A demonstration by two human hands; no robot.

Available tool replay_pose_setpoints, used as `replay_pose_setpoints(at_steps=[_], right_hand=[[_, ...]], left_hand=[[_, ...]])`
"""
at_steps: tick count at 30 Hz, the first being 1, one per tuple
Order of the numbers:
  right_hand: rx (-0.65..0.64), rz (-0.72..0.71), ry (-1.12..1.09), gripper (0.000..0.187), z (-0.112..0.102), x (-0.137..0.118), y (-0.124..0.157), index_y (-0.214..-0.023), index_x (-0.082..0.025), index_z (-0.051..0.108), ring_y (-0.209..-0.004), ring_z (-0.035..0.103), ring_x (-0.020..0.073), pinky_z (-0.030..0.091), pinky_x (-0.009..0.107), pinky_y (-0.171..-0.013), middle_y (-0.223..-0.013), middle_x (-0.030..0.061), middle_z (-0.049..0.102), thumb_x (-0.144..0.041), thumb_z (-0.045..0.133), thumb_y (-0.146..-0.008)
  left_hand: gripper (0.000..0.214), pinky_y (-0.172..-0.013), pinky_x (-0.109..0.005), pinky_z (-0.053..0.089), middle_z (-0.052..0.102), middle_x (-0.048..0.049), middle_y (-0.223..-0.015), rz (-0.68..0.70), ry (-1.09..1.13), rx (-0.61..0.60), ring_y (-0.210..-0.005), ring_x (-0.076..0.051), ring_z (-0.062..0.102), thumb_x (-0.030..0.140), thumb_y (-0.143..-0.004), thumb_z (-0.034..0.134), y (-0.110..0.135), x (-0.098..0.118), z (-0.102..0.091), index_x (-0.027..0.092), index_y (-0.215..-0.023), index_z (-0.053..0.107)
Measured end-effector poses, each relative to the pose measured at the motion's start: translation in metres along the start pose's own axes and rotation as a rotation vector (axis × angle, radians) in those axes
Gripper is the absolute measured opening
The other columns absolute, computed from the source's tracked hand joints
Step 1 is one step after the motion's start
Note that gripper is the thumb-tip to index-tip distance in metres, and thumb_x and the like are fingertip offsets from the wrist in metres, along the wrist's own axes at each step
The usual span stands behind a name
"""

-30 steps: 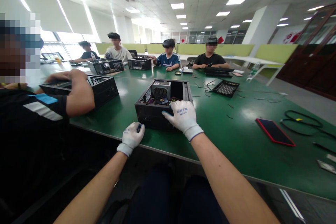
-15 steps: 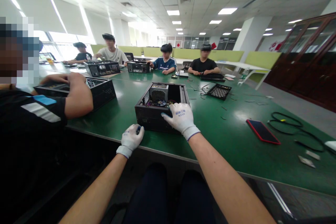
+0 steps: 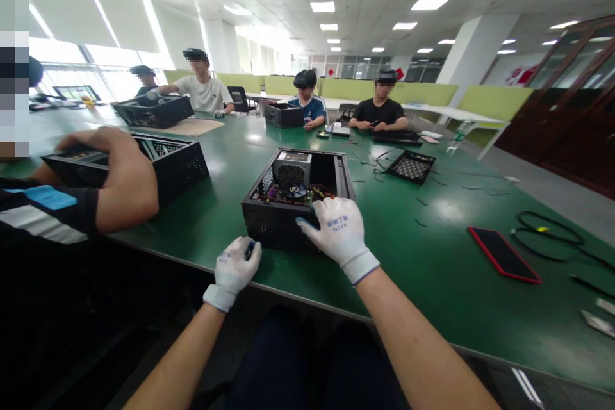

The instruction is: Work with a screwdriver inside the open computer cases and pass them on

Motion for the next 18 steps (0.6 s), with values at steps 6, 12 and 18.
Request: replay_pose_setpoints(at_steps=[6,12,18], right_hand=[[-0.021,-0.013,-0.027,0.052,0.002,0.002,0.001,-0.096,-0.017,0.067,-0.082,0.054,0.0255,0.032,0.039,-0.079,-0.081,0.0082,0.063,-0.065,0.045,-0.096],[0.035,-0.068,-0.091,0.041,0.003,0.006,-0.001,-0.095,-0.017,0.067,-0.076,0.055,0.0246,0.04,0.043,-0.086,-0.074,0.0063,0.062,-0.057,0.059,-0.091],[0.06,-0.097,-0.221,0.036,0.003,0.013,-0.004,-0.1,-0.016,0.066,-0.07,0.057,0.023,0.043,0.046,-0.09,-0.073,0.006,0.064,-0.051,0.066,-0.088]], left_hand=[[0.023,-0.068,-0.029,0.041,0.061,-0.0018,-0.078,0.035,0.066,-0.007,-0.073,-0.019,0.062,0.038,-0.097,0.051,0.003,-0.005,0.003,0.023,-0.083,0.062],[0.018,-0.065,-0.03,0.048,0.062,-0.0024,-0.081,0.103,0.144,-0.065,-0.071,-0.019,0.064,0.037,-0.097,0.054,0.007,-0.014,0.006,0.024,-0.089,0.064],[0.01,-0.055,-0.027,0.049,0.061,-0.0013,-0.075,0.147,0.197,-0.078,-0.062,-0.016,0.064,0.03,-0.093,0.058,0.006,-0.015,0.004,0.024,-0.088,0.064]])
Point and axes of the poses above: each hand's wrist, its own y-axis away from the middle knuckle, its own z-axis out of the palm, x = y × z, the point moved 3 cm from there along -y, towards the middle knuckle
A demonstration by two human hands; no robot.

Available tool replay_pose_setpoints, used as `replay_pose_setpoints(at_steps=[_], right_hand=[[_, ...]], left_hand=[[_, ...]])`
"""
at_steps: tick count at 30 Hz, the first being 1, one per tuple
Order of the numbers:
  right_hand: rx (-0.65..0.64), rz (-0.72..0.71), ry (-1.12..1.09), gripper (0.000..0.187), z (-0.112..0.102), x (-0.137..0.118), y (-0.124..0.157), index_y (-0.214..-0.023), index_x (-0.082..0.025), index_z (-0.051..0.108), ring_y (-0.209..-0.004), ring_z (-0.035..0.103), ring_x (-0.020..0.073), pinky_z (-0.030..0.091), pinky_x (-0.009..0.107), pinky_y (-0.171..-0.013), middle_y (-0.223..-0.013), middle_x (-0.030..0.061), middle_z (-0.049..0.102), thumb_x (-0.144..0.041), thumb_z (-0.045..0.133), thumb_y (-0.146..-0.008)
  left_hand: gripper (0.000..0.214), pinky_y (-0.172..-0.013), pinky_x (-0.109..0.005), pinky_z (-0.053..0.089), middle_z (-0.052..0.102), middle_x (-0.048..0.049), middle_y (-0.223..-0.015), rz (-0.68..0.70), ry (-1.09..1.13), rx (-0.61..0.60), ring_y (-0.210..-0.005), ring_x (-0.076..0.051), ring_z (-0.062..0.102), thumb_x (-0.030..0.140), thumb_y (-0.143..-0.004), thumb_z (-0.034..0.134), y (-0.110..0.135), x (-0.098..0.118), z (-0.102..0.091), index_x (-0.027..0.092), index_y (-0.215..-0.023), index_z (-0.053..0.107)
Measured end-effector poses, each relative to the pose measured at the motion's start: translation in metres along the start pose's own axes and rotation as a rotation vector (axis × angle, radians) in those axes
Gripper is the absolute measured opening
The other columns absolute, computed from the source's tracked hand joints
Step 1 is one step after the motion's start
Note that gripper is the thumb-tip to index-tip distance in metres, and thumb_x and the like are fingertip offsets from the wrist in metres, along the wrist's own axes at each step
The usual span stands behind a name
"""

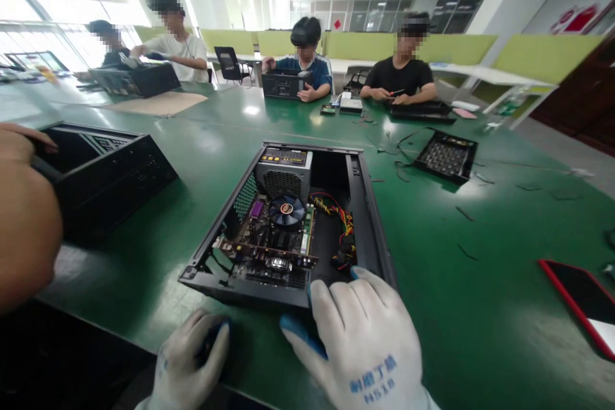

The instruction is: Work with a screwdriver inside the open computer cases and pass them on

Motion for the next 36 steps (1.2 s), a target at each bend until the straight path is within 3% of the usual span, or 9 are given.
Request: replay_pose_setpoints(at_steps=[12,19,25,31,36], right_hand=[[-0.049,-0.01,-0.051,0.032,-0.004,0.002,-0.004,-0.1,-0.015,0.067,-0.07,0.06,0.0228,0.045,0.047,-0.089,-0.073,0.0056,0.065,-0.045,0.067,-0.088],[-0.051,-0.032,-0.043,0.038,-0.009,0.002,-0.003,-0.101,-0.012,0.069,-0.077,0.061,0.0258,0.045,0.047,-0.09,-0.078,0.0092,0.068,-0.048,0.064,-0.091],[-0.087,-0.032,-0.044,0.04,-0.01,0.002,0.001,-0.103,-0.01,0.07,-0.078,0.06,0.026,0.045,0.047,-0.088,-0.08,0.0098,0.068,-0.048,0.063,-0.091],[-0.12,-0.036,-0.034,0.038,-0.015,-0.004,0.006,-0.102,-0.011,0.07,-0.076,0.059,0.0255,0.044,0.046,-0.085,-0.077,0.009,0.064,-0.046,0.061,-0.093],[-0.092,-0.053,-0.04,0.037,-0.026,-0.01,0.013,-0.099,-0.012,0.07,-0.075,0.058,0.0247,0.043,0.043,-0.081,-0.075,0.0082,0.064,-0.047,0.061,-0.093]], left_hand=[[0.012,-0.06,-0.028,0.05,0.062,-0.0016,-0.075,-0.069,0.058,0.034,-0.065,-0.016,0.063,0.026,-0.095,0.056,-0.007,0.008,-0.008,0.023,-0.086,0.064],[0.015,-0.064,-0.027,0.049,0.063,-0.0012,-0.077,-0.131,0.153,0.086,-0.07,-0.016,0.062,0.028,-0.097,0.055,0.001,0.004,-0.015,0.022,-0.087,0.064],[0.014,-0.063,-0.027,0.049,0.065,-0.0006,-0.078,-0.132,0.203,0.178,-0.07,-0.016,0.062,0.028,-0.096,0.056,-0.003,0.013,-0.046,0.021,-0.089,0.066],[0.011,-0.06,-0.029,0.048,0.064,-0.0013,-0.079,-0.028,0.177,0.238,-0.068,-0.016,0.061,0.025,-0.091,0.058,-0.017,0.044,-0.086,0.021,-0.092,0.068],[0.009,-0.06,-0.028,0.047,0.062,-0.0016,-0.081,0.09,0.126,0.246,-0.068,-0.015,0.059,0.023,-0.089,0.061,-0.029,0.068,-0.106,0.022,-0.092,0.07]])
Point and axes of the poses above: each hand's wrist, its own y-axis away from the middle knuckle, its own z-axis out of the palm, x = y × z, the point moved 3 cm from there along -y, towards the middle knuckle
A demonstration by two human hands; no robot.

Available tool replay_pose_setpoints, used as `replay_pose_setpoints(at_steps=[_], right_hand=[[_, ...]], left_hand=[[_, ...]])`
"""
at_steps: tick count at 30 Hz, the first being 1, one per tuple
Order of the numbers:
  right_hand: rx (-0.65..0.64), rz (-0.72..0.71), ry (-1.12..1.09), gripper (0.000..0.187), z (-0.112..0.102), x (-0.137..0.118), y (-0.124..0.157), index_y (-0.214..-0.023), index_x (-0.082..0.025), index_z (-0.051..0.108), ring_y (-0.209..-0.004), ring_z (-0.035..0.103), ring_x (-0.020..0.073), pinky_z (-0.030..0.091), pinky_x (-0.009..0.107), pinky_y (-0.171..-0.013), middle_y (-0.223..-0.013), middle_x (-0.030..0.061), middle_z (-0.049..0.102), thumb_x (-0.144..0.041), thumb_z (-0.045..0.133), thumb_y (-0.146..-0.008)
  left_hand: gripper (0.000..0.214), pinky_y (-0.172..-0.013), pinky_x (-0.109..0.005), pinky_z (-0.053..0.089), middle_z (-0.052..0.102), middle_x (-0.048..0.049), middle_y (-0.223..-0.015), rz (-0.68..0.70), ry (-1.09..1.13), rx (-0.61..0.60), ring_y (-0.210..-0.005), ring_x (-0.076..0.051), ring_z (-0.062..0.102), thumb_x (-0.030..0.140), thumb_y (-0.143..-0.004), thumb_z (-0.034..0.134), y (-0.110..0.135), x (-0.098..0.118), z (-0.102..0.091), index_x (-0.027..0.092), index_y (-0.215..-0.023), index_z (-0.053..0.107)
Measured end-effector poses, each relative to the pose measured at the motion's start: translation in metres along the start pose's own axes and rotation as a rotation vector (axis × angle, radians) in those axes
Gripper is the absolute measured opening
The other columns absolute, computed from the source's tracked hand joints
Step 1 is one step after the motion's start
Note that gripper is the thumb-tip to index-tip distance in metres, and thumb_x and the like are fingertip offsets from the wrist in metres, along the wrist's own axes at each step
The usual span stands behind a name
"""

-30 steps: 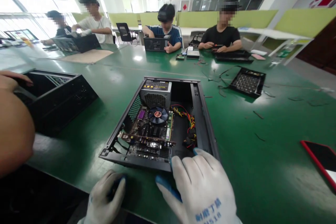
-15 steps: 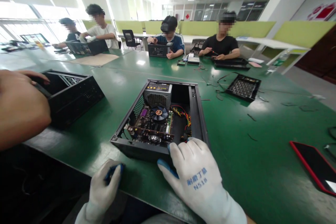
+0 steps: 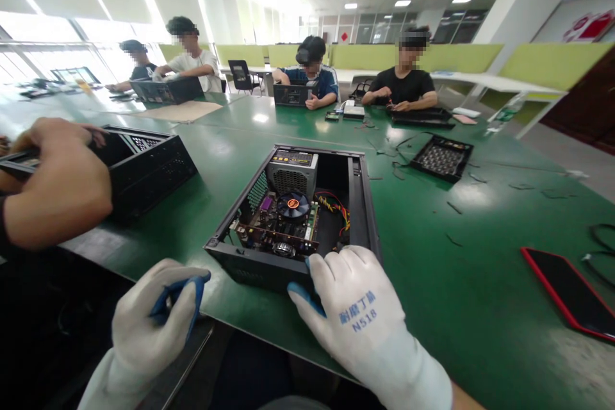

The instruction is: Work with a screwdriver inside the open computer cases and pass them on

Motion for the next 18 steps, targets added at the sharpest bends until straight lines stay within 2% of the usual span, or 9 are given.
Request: replay_pose_setpoints(at_steps=[5,9,13,18], right_hand=[[0.006,-0.009,-0.028,0.036,-0.012,-0.007,0.014,-0.098,-0.013,0.069,-0.074,0.058,0.0243,0.043,0.042,-0.079,-0.076,0.0074,0.065,-0.047,0.062,-0.092],[0.006,-0.004,-0.071,0.033,-0.021,-0.014,0.03,-0.099,-0.014,0.068,-0.074,0.058,0.0236,0.043,0.043,-0.081,-0.078,0.0068,0.065,-0.045,0.064,-0.091],[-0.014,0.006,-0.108,0.028,-0.03,-0.02,0.044,-0.098,-0.017,0.067,-0.072,0.057,0.023,0.043,0.042,-0.077,-0.078,0.0054,0.064,-0.043,0.066,-0.09],[0.063,-0.008,-0.14,0.026,-0.045,-0.023,0.057,-0.094,-0.019,0.067,-0.069,0.057,0.0207,0.043,0.04,-0.075,-0.073,0.0035,0.064,-0.044,0.063,-0.092]], left_hand=[[0.009,-0.06,-0.028,0.047,0.062,-0.0014,-0.08,0.117,-0.03,-0.057,-0.066,-0.014,0.059,0.024,-0.088,0.063,-0.02,0.026,-0.004,0.022,-0.093,0.069],[0.01,-0.058,-0.029,0.047,0.062,-0.0017,-0.077,0.225,-0.076,-0.149,-0.063,-0.015,0.06,0.03,-0.089,0.062,-0.03,0.043,-0.001,0.024,-0.093,0.069],[0.015,-0.058,-0.029,0.045,0.062,-0.0014,-0.075,0.341,-0.177,-0.282,-0.062,-0.016,0.06,0.036,-0.093,0.058,-0.032,0.056,0.009,0.026,-0.09,0.069],[0.027,-0.053,-0.031,0.035,0.056,0.0006,-0.069,0.482,-0.278,-0.416,-0.058,-0.015,0.054,0.04,-0.097,0.054,-0.024,0.07,0.019,0.025,-0.075,0.06]])
Point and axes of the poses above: each hand's wrist, its own y-axis away from the middle knuckle, its own z-axis out of the palm, x = y × z, the point moved 3 cm from there along -y, towards the middle knuckle
